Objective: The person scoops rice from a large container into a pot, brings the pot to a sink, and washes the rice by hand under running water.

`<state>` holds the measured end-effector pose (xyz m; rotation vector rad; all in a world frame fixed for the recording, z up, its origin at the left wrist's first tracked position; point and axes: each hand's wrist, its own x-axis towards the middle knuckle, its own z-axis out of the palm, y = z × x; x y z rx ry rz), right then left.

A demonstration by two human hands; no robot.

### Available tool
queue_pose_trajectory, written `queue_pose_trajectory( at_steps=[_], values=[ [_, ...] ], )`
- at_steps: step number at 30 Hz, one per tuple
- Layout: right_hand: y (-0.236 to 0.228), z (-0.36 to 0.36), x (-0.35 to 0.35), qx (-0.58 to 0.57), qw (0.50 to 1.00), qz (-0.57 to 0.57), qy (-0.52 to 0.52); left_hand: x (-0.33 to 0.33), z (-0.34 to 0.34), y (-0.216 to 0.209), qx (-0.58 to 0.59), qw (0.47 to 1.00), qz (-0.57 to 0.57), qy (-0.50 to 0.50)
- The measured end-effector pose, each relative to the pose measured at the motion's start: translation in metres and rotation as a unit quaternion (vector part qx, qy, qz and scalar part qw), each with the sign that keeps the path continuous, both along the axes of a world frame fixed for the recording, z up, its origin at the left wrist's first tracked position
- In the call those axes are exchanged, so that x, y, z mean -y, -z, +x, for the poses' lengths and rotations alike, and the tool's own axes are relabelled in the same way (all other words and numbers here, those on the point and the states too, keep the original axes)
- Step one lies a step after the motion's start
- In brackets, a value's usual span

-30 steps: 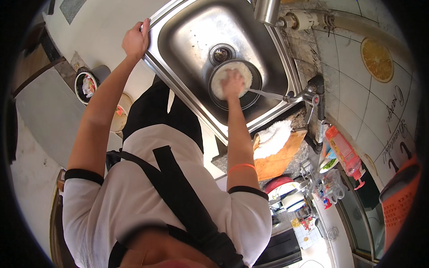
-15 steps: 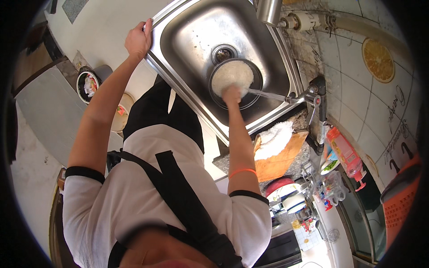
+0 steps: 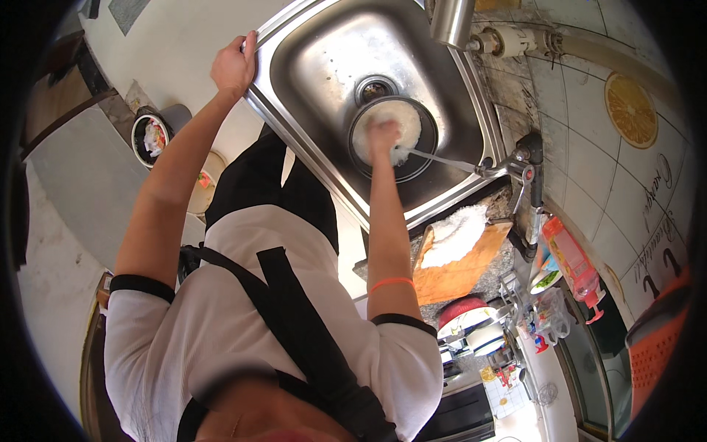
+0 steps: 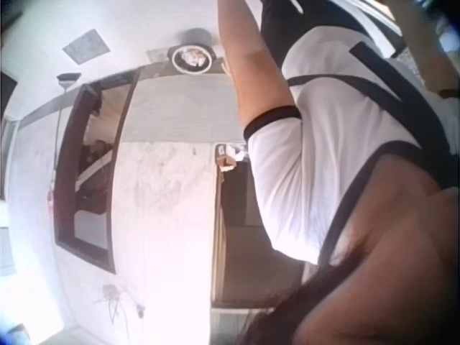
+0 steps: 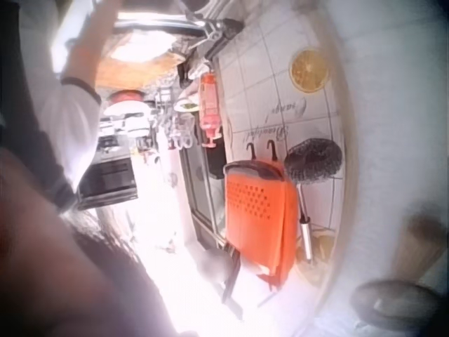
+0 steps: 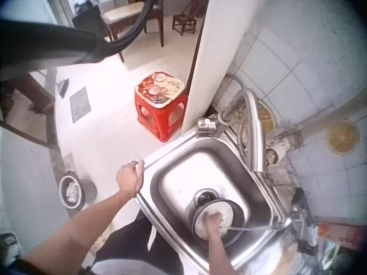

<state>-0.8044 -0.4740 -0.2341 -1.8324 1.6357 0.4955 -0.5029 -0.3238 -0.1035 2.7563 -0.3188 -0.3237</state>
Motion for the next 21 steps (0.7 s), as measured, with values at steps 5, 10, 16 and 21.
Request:
queue_pose_trajectory(
  at_steps=[5, 10, 16, 21],
  values=[
    [-0.029, 0.034, 0.029, 0.023, 0.938, -0.139, 0.318, -0.001, 0.001, 0.002, -0.002, 1.000, 0.005, -0.005],
    [-0.010, 0.035, -0.014, 0.075, 0.992, -0.099, 0.000, 0.000, 0.002, 0.002, -0.007, 1.000, 0.003, 0.001],
    [-0.062, -0.022, -0.016, -0.044, 0.939, -0.008, -0.341, -0.002, 0.002, 0.003, -0.011, 1.000, 0.002, -0.008],
    [-0.027, 0.003, -0.001, 0.151, 0.964, -0.203, -0.086, -0.001, 0.002, 0.004, -0.003, 1.000, 0.006, 0.000]
  ],
)
